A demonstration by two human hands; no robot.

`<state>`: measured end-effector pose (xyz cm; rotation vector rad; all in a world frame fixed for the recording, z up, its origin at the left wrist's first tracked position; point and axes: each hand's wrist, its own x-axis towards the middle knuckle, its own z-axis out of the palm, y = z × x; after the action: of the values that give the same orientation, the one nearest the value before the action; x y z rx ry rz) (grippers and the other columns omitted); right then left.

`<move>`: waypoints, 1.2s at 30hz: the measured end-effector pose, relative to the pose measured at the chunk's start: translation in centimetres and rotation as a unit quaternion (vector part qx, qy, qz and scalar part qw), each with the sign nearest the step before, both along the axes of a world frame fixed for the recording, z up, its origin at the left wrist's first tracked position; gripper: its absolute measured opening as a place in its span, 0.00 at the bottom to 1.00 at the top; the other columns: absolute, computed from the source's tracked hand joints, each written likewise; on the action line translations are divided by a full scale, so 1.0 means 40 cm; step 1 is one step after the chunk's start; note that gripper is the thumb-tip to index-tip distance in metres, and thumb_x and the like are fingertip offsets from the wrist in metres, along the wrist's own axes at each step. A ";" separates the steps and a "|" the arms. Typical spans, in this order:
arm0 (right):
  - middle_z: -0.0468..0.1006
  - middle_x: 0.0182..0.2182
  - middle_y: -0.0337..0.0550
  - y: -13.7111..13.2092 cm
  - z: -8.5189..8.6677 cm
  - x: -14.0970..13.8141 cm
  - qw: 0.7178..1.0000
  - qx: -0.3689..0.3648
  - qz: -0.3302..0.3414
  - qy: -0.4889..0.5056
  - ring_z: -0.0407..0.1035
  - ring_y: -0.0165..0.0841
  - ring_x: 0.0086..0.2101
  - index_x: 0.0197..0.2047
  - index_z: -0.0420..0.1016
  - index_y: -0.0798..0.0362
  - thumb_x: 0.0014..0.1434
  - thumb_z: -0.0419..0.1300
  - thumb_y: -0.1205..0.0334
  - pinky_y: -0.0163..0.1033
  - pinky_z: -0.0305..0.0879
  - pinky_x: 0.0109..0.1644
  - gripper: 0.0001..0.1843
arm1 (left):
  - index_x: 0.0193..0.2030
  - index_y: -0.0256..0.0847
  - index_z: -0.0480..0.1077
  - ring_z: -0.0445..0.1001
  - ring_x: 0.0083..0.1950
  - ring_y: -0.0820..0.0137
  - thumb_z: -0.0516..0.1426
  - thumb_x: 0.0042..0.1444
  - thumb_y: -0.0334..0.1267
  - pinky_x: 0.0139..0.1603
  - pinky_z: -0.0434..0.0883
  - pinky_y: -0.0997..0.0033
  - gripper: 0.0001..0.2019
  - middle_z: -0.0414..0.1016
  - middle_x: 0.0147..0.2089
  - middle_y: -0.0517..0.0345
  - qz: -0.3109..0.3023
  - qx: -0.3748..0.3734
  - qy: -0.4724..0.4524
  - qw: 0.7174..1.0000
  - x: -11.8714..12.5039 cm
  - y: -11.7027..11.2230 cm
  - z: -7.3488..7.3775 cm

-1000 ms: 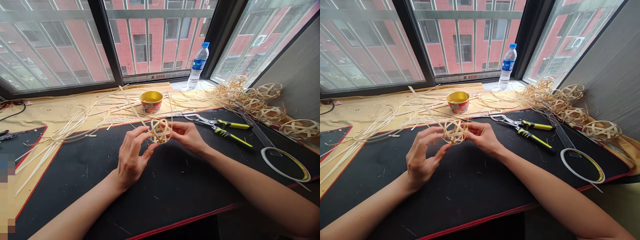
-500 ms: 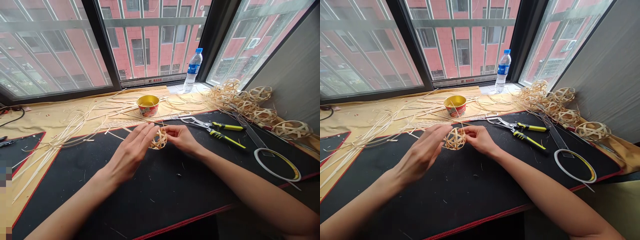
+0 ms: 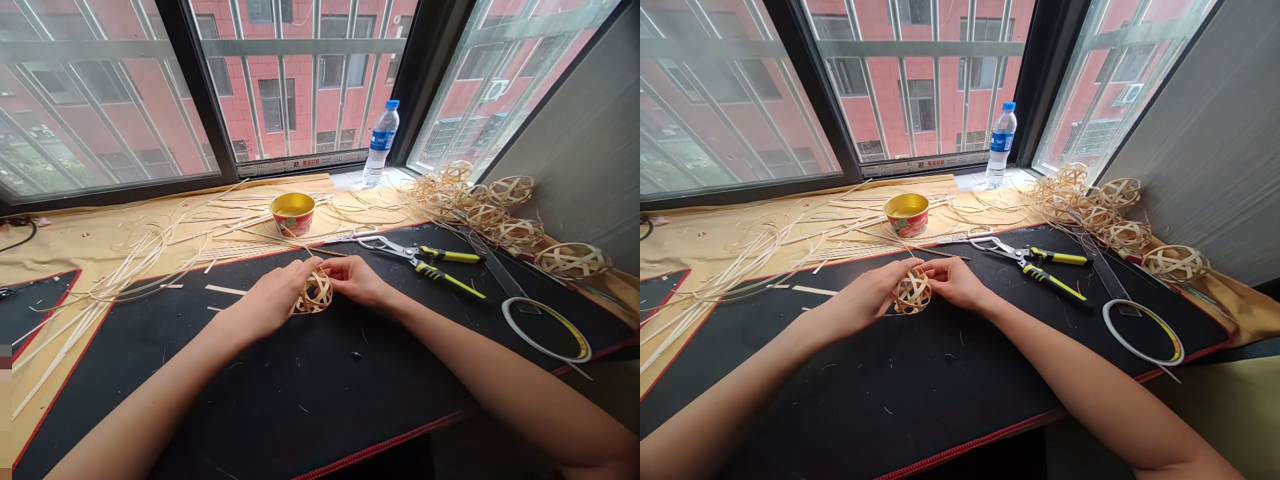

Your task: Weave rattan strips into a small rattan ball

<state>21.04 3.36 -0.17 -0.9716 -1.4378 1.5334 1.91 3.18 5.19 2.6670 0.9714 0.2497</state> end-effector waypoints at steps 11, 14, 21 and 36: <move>0.81 0.34 0.46 -0.003 0.016 -0.001 1.000 0.002 -0.029 -0.011 0.76 0.35 0.34 0.37 0.77 0.58 0.42 0.70 0.55 0.41 0.71 0.42 0.20 | 0.63 0.39 0.55 0.71 0.52 0.61 0.47 0.44 0.16 0.53 0.68 0.58 0.37 0.69 0.56 0.46 0.050 0.031 -0.116 0.991 0.022 -0.001 -0.028; 0.81 0.34 0.46 -0.007 0.017 -0.004 0.999 -0.002 -0.026 -0.026 0.76 0.34 0.34 0.37 0.77 0.58 0.44 0.69 0.54 0.39 0.71 0.42 0.20 | 0.64 0.38 0.53 0.72 0.48 0.63 0.49 0.43 0.17 0.50 0.69 0.61 0.37 0.71 0.52 0.46 0.047 -0.007 -0.117 0.992 0.022 0.008 -0.030; 0.81 0.32 0.44 -0.006 0.007 -0.009 0.999 -0.013 -0.001 -0.030 0.76 0.34 0.33 0.36 0.76 0.57 0.43 0.69 0.52 0.39 0.71 0.41 0.20 | 0.64 0.37 0.52 0.73 0.43 0.67 0.50 0.43 0.17 0.51 0.68 0.64 0.38 0.73 0.42 0.53 0.041 -0.077 -0.130 0.988 0.024 0.013 -0.043; 0.80 0.29 0.42 -0.005 -0.001 -0.014 0.999 -0.019 -0.009 -0.027 0.74 0.32 0.30 0.31 0.74 0.57 0.39 0.71 0.56 0.36 0.70 0.37 0.18 | 0.62 0.38 0.54 0.71 0.34 0.72 0.51 0.47 0.21 0.37 0.67 0.74 0.32 0.71 0.33 0.61 0.073 -0.079 -0.183 0.977 0.028 0.008 -0.056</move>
<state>20.46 3.16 -0.22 -1.0514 -1.4386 1.5373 3.03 3.51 2.96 2.2969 1.0177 0.6415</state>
